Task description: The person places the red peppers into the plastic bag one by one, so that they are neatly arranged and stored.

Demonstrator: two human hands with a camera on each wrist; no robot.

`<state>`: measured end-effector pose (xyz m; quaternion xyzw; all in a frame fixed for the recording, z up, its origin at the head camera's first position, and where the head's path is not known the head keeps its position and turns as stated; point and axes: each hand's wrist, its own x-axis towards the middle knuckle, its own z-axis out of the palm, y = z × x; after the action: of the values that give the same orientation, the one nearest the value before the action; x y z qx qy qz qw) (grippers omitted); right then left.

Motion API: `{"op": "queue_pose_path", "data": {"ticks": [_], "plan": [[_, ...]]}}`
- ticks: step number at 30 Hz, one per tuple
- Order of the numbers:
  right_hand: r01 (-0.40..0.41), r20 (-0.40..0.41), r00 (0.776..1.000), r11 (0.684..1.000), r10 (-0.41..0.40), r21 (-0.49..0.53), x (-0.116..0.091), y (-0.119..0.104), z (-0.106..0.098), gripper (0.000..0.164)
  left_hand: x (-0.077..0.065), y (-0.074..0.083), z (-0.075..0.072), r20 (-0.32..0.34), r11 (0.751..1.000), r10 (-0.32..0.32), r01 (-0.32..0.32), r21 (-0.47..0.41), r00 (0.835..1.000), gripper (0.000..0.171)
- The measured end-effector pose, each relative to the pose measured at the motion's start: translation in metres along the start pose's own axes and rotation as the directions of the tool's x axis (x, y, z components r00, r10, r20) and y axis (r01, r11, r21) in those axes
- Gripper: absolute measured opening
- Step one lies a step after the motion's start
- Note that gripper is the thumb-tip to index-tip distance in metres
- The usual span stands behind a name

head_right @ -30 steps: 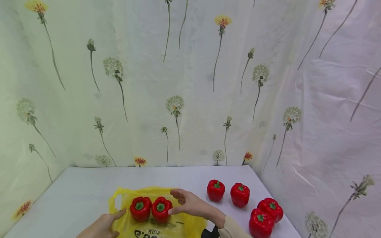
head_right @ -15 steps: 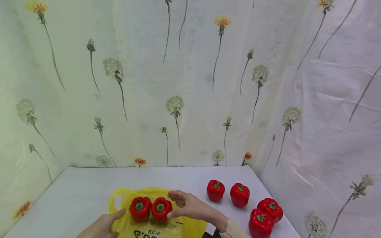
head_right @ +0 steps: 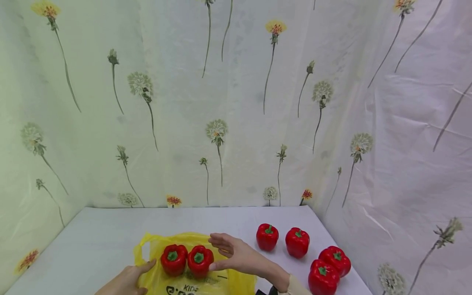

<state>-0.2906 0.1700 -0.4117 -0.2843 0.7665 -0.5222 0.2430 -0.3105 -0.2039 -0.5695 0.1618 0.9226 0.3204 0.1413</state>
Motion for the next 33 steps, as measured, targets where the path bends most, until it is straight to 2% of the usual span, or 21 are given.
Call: {"op": "queue_pose_path", "data": {"ticks": [1,5,6,8,10,14,16,18,20,26,33], "plan": [[0.003,-0.002,1.000,1.000,-0.003,-0.003,-0.001,-0.001,-0.001,0.075,-0.002,0.004,-0.002,-0.001,1.000,-0.015,0.015,0.012,1.000,0.078],[0.008,-0.014,1.000,1.000,-0.008,-0.011,-0.006,-0.004,-0.003,0.071,-0.044,0.082,-0.026,-0.019,0.999,-0.048,0.048,0.014,0.999,0.067],[0.009,-0.022,1.000,1.000,-0.010,-0.019,-0.008,-0.005,-0.003,0.071,-0.052,0.097,-0.032,-0.022,0.999,-0.053,0.053,-0.008,0.998,0.066],[0.013,-0.035,0.999,1.000,-0.014,-0.028,-0.010,-0.007,-0.004,0.070,-0.062,0.115,-0.038,-0.020,0.998,-0.052,0.051,-0.042,0.998,0.064],[0.021,-0.045,0.999,0.999,-0.023,-0.031,-0.014,-0.009,-0.005,0.070,-0.055,0.104,-0.034,-0.021,0.997,-0.064,0.063,-0.037,0.998,0.066],[0.032,-0.069,0.997,0.999,-0.033,-0.021,-0.019,-0.012,-0.009,0.071,-0.025,0.050,-0.016,-0.005,0.998,-0.054,0.055,0.029,0.999,0.072],[0.032,-0.082,0.996,0.999,-0.033,-0.014,-0.021,-0.013,-0.010,0.072,-0.012,0.024,-0.008,0.007,0.998,-0.045,0.045,0.034,0.999,0.075],[0.031,-0.093,0.995,1.000,-0.032,-0.005,-0.023,-0.014,-0.012,0.071,-0.002,0.004,-0.002,0.017,0.999,-0.041,0.041,0.010,0.999,0.078],[0.034,-0.103,0.994,0.999,-0.034,0.002,-0.026,-0.015,-0.014,0.071,0.005,-0.007,0.001,0.021,0.999,-0.034,0.034,-0.023,0.999,0.079],[0.032,-0.133,0.991,0.999,-0.031,0.008,-0.034,-0.021,-0.018,0.071,0.017,-0.022,0.004,0.051,0.997,-0.042,0.045,-0.062,0.998,0.083],[0.030,-0.129,0.991,0.999,-0.027,0.020,-0.043,-0.023,-0.025,0.066,0.016,-0.021,0.003,0.063,0.998,-0.030,0.033,-0.050,0.998,0.083]]}}
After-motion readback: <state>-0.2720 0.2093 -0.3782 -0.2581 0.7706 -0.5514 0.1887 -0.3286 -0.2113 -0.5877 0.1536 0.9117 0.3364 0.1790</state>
